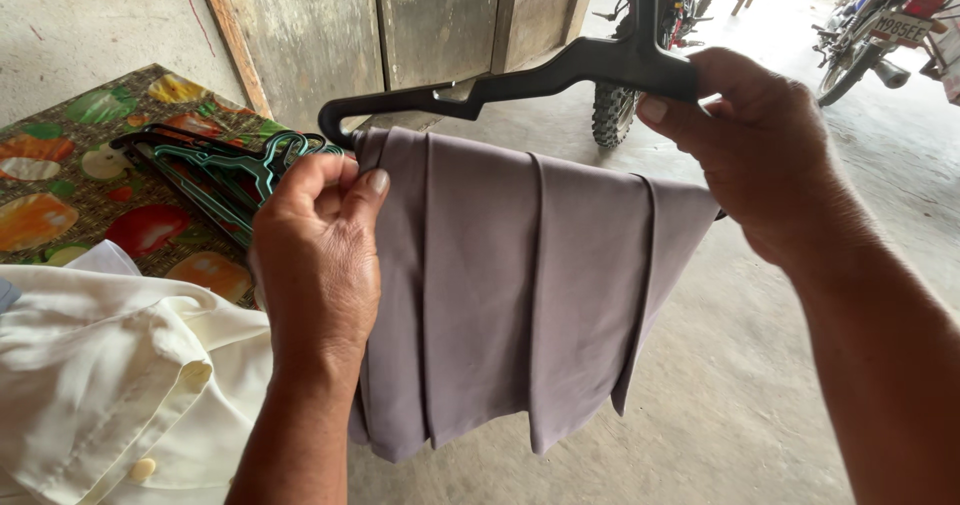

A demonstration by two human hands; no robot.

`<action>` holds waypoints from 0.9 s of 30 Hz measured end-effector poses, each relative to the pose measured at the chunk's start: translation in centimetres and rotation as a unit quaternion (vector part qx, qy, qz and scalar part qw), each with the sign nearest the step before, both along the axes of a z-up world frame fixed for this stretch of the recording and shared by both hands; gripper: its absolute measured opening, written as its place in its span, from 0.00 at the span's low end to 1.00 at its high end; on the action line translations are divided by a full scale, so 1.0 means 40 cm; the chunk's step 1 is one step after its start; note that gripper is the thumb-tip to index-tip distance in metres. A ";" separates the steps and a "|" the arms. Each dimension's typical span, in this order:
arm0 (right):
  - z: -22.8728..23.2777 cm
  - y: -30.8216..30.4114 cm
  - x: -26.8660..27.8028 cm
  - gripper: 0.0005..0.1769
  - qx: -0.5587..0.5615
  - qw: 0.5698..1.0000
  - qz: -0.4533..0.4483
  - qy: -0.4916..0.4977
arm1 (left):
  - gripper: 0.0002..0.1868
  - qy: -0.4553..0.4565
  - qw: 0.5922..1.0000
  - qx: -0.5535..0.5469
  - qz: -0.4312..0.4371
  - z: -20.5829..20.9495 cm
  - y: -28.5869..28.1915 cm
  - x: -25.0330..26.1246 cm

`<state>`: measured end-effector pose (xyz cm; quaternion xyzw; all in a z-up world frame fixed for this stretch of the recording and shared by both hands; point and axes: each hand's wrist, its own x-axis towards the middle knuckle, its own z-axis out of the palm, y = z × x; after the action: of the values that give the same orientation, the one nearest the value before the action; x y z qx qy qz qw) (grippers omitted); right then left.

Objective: The person hangs a white shirt on a green hanger, then hangs a pair of gray trousers on a black hanger, and finally hangs a cream-colored shirt on another black hanger. The items are placed on a table with a floral tablecloth.

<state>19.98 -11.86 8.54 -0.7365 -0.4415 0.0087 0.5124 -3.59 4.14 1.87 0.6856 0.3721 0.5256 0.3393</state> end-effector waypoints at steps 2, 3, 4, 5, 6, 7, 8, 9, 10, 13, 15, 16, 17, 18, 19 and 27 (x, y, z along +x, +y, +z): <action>0.003 -0.006 0.009 0.09 -0.027 1.000 0.000 -0.013 | 0.09 0.031 0.999 0.028 -0.008 0.001 0.008 -0.002; 0.005 -0.010 0.013 0.08 -0.040 0.999 -0.001 -0.020 | 0.09 0.034 0.999 0.018 -0.019 0.003 0.012 -0.003; 0.007 -0.012 0.015 0.08 -0.034 0.999 0.022 -0.030 | 0.10 0.037 0.999 0.008 -0.030 0.005 0.015 -0.005; 0.009 -0.013 0.017 0.09 -0.028 0.998 0.045 -0.040 | 0.10 0.039 0.998 -0.003 -0.041 0.007 0.019 -0.005; 0.011 -0.015 0.019 0.09 -0.023 0.996 0.067 -0.049 | 0.10 0.032 0.997 -0.052 -0.054 0.009 0.023 -0.007; 0.015 -0.018 0.022 0.09 -0.040 0.997 0.053 -0.032 | 0.09 0.025 0.992 -0.102 -0.068 0.013 0.028 -0.010; 0.022 -0.022 0.026 0.09 -0.056 0.998 0.039 -0.016 | 0.09 0.017 0.985 -0.150 -0.081 0.014 0.031 -0.011; 0.028 -0.026 0.028 0.09 -0.072 0.997 0.025 0.001 | 0.09 -0.057 0.977 -0.158 -0.131 0.015 0.032 -0.010; 0.034 -0.029 0.029 0.09 -0.073 0.997 0.031 0.001 | 0.09 -0.129 0.961 -0.164 -0.180 0.017 0.035 -0.009; 0.037 -0.033 0.034 0.09 -0.061 0.997 0.051 -0.004 | 0.10 -0.297 0.886 -0.239 -0.265 0.014 0.028 0.001; 0.027 -0.025 0.034 0.09 -0.034 0.997 0.072 -0.019 | 0.13 -0.279 0.895 -0.240 -0.250 0.016 0.025 0.005; 0.021 -0.023 0.031 0.08 -0.040 0.998 0.048 -0.020 | 0.15 -0.212 0.931 -0.204 -0.215 0.019 0.025 0.004; 0.012 -0.025 0.024 0.09 -0.046 0.998 0.024 -0.021 | 0.18 -0.144 0.959 -0.166 -0.179 0.026 0.029 0.002; 0.006 -0.026 0.020 0.12 -0.054 0.998 0.002 -0.022 | 0.18 -0.108 0.967 -0.169 -0.157 0.035 0.034 -0.002; 0.003 -0.023 0.019 0.10 -0.050 0.999 0.016 -0.010 | 0.18 -0.073 0.973 -0.172 -0.135 0.045 0.038 -0.005; -0.005 -0.029 0.033 0.09 -0.023 0.999 0.026 0.012 | 0.16 0.122 0.950 -0.231 -0.171 0.045 0.009 -0.011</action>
<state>21.32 -13.03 8.35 -0.7360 -0.4543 0.0412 0.5002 -4.04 4.48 3.67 0.7007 0.3992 0.2718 0.5251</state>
